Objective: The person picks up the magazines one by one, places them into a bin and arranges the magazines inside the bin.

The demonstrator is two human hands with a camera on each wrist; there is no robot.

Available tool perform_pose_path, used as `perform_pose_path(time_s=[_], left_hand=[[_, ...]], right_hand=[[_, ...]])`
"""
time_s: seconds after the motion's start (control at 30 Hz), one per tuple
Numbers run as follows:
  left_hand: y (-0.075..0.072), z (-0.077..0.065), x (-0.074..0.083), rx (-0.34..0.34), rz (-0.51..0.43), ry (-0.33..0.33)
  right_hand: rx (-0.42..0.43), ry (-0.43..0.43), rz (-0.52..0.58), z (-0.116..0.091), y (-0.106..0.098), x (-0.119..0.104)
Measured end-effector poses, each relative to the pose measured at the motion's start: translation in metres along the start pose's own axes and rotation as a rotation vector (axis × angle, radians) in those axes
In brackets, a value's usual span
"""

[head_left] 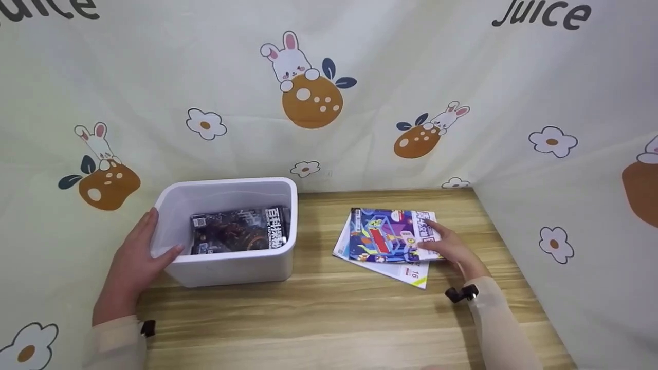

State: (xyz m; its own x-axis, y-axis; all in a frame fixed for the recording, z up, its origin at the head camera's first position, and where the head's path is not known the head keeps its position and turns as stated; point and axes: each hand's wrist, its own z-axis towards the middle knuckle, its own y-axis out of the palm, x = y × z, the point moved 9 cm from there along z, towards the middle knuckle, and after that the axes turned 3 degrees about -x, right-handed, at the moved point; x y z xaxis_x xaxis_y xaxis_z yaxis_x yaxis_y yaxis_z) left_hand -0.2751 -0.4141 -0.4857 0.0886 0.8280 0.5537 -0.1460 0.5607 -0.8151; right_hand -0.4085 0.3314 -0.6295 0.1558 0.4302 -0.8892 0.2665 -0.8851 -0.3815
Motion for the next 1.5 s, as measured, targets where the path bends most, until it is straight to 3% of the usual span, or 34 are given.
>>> perform_pose_path(time_s=[0.17,0.43,0.73,1.5], left_hand=[[-0.001,0.0,0.002,0.009,0.005,0.023],[-0.001,0.0,-0.002,0.0,0.006,0.0],[-0.001,0.0,0.0,0.002,0.011,0.005],[-0.001,0.0,-0.001,0.002,0.002,-0.002]], right_hand=[[-0.005,-0.038,0.022,0.001,0.004,-0.004],[0.006,-0.07,0.107,0.007,0.005,-0.006],[0.03,-0.07,0.374,0.012,0.003,-0.004],[0.083,-0.128,0.485,0.014,0.0,-0.028]])
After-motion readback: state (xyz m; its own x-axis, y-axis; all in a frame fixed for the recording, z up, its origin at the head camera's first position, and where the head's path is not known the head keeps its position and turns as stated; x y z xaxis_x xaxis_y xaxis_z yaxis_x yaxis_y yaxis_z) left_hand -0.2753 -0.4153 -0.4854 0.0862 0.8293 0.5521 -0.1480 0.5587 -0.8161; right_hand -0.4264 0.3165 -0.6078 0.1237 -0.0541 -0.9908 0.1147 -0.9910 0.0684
